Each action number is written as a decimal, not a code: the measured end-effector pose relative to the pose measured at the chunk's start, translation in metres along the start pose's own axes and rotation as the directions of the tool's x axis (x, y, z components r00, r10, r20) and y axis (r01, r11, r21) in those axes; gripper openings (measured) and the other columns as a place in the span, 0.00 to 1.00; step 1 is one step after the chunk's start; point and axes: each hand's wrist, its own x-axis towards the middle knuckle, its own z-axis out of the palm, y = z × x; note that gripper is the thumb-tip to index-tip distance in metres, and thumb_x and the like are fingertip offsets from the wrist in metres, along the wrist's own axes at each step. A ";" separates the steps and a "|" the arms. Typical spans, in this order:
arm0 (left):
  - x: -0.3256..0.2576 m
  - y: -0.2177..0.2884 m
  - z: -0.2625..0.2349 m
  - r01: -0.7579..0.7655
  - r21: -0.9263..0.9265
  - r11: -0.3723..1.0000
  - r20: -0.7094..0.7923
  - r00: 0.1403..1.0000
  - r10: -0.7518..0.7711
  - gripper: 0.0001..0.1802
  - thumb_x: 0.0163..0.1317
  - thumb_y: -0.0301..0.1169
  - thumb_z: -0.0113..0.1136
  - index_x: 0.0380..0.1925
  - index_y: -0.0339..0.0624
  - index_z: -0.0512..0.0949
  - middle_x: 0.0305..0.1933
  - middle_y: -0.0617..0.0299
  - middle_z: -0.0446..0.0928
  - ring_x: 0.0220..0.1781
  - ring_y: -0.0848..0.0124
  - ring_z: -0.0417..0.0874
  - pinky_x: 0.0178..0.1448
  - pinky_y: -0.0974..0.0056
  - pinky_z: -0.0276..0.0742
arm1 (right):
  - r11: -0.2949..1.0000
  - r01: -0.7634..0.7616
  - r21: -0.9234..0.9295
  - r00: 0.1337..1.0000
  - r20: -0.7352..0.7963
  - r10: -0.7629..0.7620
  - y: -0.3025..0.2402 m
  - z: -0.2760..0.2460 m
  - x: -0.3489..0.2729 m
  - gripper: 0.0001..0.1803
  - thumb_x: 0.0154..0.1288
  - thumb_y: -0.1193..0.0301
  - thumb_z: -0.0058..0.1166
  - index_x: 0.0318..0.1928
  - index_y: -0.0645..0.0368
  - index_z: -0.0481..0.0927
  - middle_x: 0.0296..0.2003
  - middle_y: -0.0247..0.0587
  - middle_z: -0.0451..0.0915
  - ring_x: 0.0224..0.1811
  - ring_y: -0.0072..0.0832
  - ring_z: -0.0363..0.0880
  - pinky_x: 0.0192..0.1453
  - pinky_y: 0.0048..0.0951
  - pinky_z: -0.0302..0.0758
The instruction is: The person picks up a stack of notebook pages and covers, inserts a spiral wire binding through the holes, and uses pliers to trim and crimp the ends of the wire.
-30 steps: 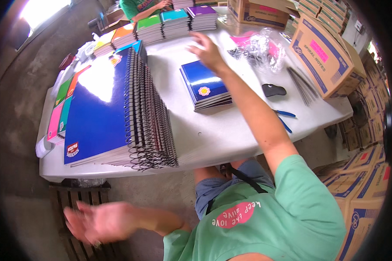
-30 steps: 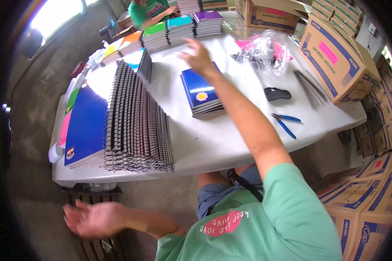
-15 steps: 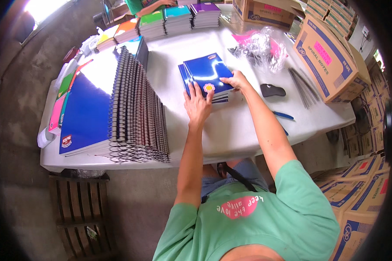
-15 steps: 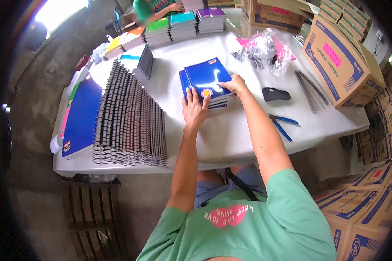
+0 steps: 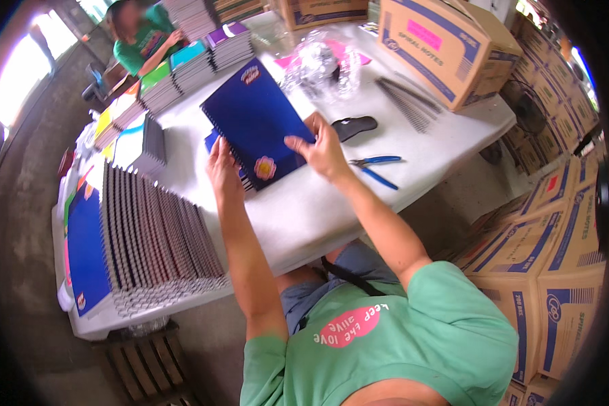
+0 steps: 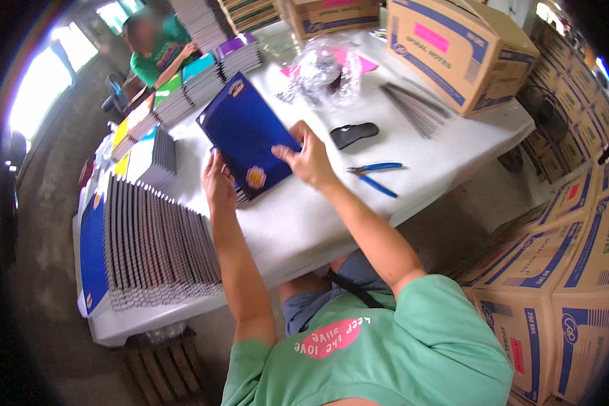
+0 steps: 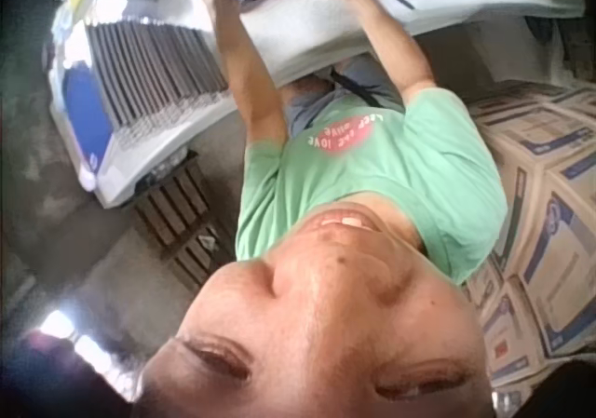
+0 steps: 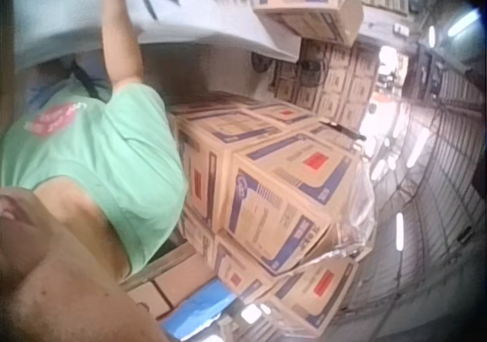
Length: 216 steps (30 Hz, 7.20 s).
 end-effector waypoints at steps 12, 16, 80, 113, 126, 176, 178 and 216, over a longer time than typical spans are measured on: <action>-0.137 0.082 0.062 -0.695 0.717 -0.053 0.636 0.621 0.458 0.14 0.49 0.16 0.50 0.36 0.41 0.75 0.31 0.57 0.74 0.38 0.59 0.74 0.49 0.57 0.66 | 0.505 -0.143 -0.851 0.983 -0.063 0.172 0.118 -0.215 0.100 0.20 0.57 0.67 0.56 0.51 0.58 0.73 0.48 0.49 0.76 0.51 0.44 0.75 0.52 0.42 0.73; -0.152 0.050 0.045 -0.684 0.729 -0.018 0.644 0.677 0.357 0.13 0.50 0.18 0.50 0.36 0.43 0.75 0.33 0.59 0.74 0.39 0.61 0.74 0.52 0.57 0.65 | 0.208 -0.052 -0.977 0.959 0.009 0.284 0.149 -0.216 0.106 0.19 0.57 0.63 0.57 0.47 0.57 0.71 0.46 0.48 0.75 0.51 0.47 0.75 0.50 0.50 0.73; -0.161 -0.003 0.048 -0.620 0.777 0.105 0.417 0.633 0.652 0.22 0.42 0.50 0.71 0.34 0.53 0.78 0.30 0.67 0.69 0.57 0.66 0.71 0.74 0.48 0.29 | 0.952 0.149 -0.266 0.756 0.652 0.064 -0.083 -0.113 -0.034 0.15 0.65 0.68 0.52 0.51 0.58 0.76 0.26 0.35 0.75 0.27 0.22 0.73 0.30 0.24 0.69; -0.168 0.015 0.043 -0.639 0.693 0.333 0.414 0.731 0.542 0.30 0.37 0.54 0.70 0.32 0.44 0.74 0.39 0.56 0.73 0.63 0.58 0.66 0.70 0.47 0.41 | 0.820 -0.221 0.528 0.641 0.712 -0.285 -0.029 -0.101 0.001 0.10 0.45 0.87 0.58 0.31 0.65 0.83 0.33 0.47 0.83 0.37 0.31 0.83 0.44 0.27 0.77; -0.166 0.006 0.033 -0.676 0.596 0.434 0.378 0.713 0.591 0.40 0.37 0.56 0.68 0.48 0.44 0.71 0.44 0.58 0.75 0.62 0.62 0.69 0.71 0.47 0.41 | 0.762 -0.289 0.579 0.513 0.766 -0.388 -0.039 -0.065 -0.006 0.15 0.42 0.88 0.57 0.35 0.64 0.83 0.36 0.50 0.83 0.39 0.34 0.82 0.47 0.30 0.76; -0.117 0.010 -0.024 -0.382 0.421 0.823 0.044 0.914 0.403 0.45 0.29 0.44 0.81 0.40 0.42 0.57 0.39 0.61 0.65 0.38 0.73 0.70 0.42 0.70 0.73 | 0.941 0.217 -0.260 0.783 0.623 -0.008 -0.034 -0.003 0.038 0.24 0.44 0.89 0.51 0.44 0.58 0.83 0.37 0.41 0.84 0.36 0.23 0.81 0.43 0.22 0.74; -0.122 0.009 -0.026 -0.157 0.120 0.980 0.019 0.988 0.156 0.22 0.49 0.38 0.72 0.34 0.40 0.70 0.28 0.68 0.72 0.26 0.81 0.72 0.29 0.76 0.72 | 0.704 0.237 -0.670 0.867 0.473 0.158 0.016 -0.062 0.046 0.22 0.50 0.80 0.54 0.49 0.54 0.80 0.42 0.44 0.82 0.42 0.35 0.82 0.47 0.26 0.74; -0.165 0.025 0.038 -0.481 0.100 0.871 -0.245 0.836 0.490 0.28 0.53 0.16 0.62 0.56 0.38 0.71 0.32 0.61 0.76 0.34 0.75 0.78 0.38 0.70 0.78 | 0.964 0.059 -0.261 0.796 0.595 0.113 -0.121 -0.055 -0.098 0.22 0.66 0.62 0.49 0.57 0.58 0.70 0.44 0.46 0.72 0.47 0.40 0.71 0.55 0.36 0.66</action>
